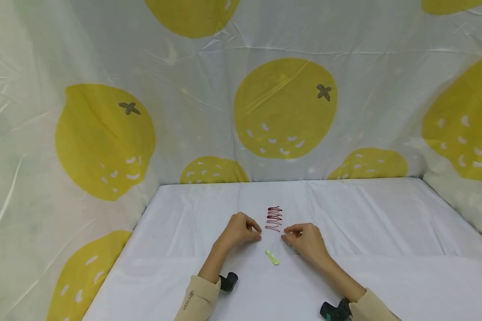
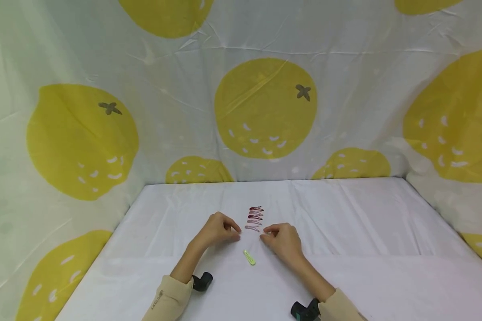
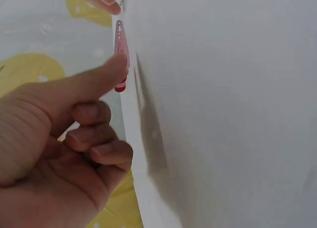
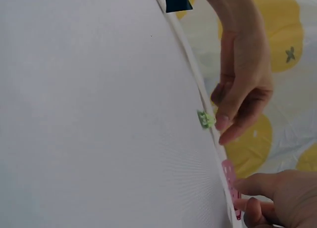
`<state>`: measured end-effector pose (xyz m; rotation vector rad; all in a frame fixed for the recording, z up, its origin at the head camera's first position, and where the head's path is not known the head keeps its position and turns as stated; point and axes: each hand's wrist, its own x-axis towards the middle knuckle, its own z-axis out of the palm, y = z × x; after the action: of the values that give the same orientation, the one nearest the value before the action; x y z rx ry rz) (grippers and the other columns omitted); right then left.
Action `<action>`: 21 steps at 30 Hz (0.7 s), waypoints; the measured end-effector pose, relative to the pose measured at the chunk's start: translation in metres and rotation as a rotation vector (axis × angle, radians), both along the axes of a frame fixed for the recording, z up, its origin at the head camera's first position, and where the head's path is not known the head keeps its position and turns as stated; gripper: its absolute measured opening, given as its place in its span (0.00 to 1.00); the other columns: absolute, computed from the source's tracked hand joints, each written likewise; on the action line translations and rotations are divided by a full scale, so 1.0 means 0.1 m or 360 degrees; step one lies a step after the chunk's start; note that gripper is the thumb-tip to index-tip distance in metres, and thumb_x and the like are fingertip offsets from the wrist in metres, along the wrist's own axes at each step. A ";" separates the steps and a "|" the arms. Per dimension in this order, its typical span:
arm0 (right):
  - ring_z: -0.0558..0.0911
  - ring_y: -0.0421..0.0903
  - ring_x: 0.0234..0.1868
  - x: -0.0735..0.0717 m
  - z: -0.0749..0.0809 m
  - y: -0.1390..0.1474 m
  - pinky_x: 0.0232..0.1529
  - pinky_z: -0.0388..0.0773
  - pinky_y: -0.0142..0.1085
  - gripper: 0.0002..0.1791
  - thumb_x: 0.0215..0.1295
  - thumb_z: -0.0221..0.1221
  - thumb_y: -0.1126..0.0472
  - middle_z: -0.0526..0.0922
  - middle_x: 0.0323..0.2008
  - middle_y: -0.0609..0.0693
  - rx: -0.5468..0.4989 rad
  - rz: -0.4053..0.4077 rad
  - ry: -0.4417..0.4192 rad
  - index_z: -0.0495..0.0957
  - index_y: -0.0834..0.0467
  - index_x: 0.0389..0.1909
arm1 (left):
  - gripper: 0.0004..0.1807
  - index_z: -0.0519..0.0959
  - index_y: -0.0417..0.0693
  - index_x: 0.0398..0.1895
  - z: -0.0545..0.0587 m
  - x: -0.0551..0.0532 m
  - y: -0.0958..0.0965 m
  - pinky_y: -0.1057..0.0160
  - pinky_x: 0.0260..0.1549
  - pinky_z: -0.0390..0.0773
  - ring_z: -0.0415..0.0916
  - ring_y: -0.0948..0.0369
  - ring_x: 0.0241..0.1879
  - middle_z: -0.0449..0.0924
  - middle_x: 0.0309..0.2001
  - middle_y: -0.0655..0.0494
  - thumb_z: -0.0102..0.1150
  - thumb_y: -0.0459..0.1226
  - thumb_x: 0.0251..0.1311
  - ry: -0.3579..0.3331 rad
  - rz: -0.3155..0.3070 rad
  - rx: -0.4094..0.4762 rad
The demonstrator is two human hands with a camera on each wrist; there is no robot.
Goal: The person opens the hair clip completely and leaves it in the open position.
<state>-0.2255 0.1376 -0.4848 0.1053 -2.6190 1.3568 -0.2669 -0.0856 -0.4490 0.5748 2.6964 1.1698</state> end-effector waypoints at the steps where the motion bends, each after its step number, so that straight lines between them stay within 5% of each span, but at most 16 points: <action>1: 0.69 0.35 0.20 0.02 0.00 0.00 0.21 0.63 0.28 0.05 0.54 0.75 0.64 0.77 0.17 0.44 -0.0005 0.0017 -0.0003 0.92 0.58 0.32 | 0.06 0.91 0.41 0.29 0.01 0.03 -0.02 0.71 0.20 0.64 0.65 0.68 0.19 0.71 0.15 0.62 0.78 0.27 0.47 -0.0059 -0.0055 -0.0005; 7: 0.67 0.32 0.18 0.19 0.02 -0.03 0.21 0.62 0.26 0.05 0.52 0.78 0.59 0.73 0.15 0.41 -0.0027 0.0299 -0.0098 0.90 0.53 0.28 | 0.09 0.90 0.43 0.29 0.04 0.15 0.00 0.71 0.19 0.61 0.63 0.69 0.18 0.69 0.14 0.63 0.80 0.26 0.44 -0.0260 -0.0331 -0.0029; 21: 0.67 0.30 0.18 0.25 0.02 -0.06 0.23 0.62 0.25 0.04 0.54 0.73 0.64 0.72 0.17 0.41 -0.0088 0.0523 -0.0161 0.88 0.54 0.25 | 0.05 0.88 0.40 0.24 0.02 0.19 0.03 0.73 0.21 0.63 0.64 0.70 0.19 0.72 0.15 0.64 0.78 0.27 0.50 -0.0233 -0.0364 0.0015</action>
<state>-0.2005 0.1312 -0.4826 0.4907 -2.7335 1.5718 -0.2479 -0.0822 -0.4469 0.7453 2.4298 1.1171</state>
